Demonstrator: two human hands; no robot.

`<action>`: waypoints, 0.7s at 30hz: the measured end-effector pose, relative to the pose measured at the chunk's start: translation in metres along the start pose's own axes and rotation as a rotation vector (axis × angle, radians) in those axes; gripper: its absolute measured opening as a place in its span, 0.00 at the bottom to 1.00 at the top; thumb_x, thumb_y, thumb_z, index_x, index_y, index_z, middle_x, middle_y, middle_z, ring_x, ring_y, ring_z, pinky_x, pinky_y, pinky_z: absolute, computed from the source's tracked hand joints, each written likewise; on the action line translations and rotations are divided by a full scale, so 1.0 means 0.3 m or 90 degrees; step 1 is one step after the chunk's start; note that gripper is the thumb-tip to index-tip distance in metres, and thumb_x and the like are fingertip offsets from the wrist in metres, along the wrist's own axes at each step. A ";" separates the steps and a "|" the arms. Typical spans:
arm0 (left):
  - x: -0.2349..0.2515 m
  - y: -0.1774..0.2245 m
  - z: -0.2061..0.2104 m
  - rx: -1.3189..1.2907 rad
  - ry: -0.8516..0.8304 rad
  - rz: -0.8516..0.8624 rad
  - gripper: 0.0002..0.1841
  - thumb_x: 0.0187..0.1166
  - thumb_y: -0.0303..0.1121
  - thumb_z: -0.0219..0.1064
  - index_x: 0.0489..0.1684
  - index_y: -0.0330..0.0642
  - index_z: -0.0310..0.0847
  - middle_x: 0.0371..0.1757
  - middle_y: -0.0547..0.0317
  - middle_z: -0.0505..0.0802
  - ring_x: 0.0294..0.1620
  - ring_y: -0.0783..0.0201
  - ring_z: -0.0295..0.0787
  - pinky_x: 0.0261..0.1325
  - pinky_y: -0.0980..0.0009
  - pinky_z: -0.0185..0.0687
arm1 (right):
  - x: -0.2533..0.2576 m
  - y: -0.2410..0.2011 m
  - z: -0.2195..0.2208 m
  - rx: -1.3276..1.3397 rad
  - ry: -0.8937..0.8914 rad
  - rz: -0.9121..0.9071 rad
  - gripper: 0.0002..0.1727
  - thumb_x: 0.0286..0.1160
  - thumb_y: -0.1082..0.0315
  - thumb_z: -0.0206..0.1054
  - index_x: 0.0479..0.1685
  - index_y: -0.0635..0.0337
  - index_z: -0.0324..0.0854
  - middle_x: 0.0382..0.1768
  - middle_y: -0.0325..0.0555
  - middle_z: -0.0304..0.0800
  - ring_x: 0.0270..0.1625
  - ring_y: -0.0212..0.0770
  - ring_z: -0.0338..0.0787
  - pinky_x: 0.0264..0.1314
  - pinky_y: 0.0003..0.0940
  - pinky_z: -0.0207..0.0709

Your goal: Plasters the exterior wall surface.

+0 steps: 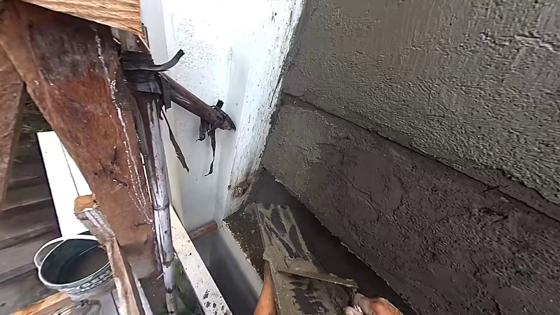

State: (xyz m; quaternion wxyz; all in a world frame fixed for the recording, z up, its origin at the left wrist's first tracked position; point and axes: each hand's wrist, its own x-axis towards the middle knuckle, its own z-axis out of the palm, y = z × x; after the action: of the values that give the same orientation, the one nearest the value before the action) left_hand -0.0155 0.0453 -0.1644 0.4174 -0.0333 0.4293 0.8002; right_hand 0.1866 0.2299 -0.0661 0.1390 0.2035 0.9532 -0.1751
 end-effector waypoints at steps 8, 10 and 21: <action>0.129 0.002 0.023 -0.053 0.107 0.048 0.26 0.96 0.40 0.31 0.74 0.32 0.69 0.60 0.43 0.87 0.58 0.63 0.85 0.62 0.63 0.82 | 0.762 -0.085 -0.168 0.091 0.301 0.147 0.32 0.91 0.39 0.47 0.40 0.59 0.83 0.28 0.50 0.86 0.36 0.50 0.90 0.46 0.54 0.83; 0.154 0.017 0.011 -0.073 0.126 0.065 0.25 0.96 0.38 0.33 0.72 0.31 0.70 0.57 0.44 0.87 0.55 0.65 0.85 0.60 0.65 0.83 | 0.772 -0.134 -0.188 0.129 0.336 0.098 0.28 0.91 0.42 0.50 0.41 0.57 0.81 0.24 0.45 0.83 0.28 0.44 0.87 0.37 0.48 0.83; 0.208 0.050 0.012 -0.107 0.165 0.035 0.23 0.96 0.38 0.37 0.70 0.32 0.72 0.57 0.42 0.87 0.56 0.59 0.85 0.59 0.60 0.82 | 0.870 -0.241 -0.273 0.142 -0.042 0.319 0.22 0.95 0.52 0.50 0.59 0.65 0.76 0.33 0.50 0.87 0.24 0.40 0.89 0.29 0.37 0.87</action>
State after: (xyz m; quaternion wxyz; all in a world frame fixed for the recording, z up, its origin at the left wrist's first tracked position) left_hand -0.0653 0.0836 -0.1779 0.3318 -0.1597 0.4117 0.8337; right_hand -0.0902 0.2886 -0.0600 0.1860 0.4414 0.8427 -0.2459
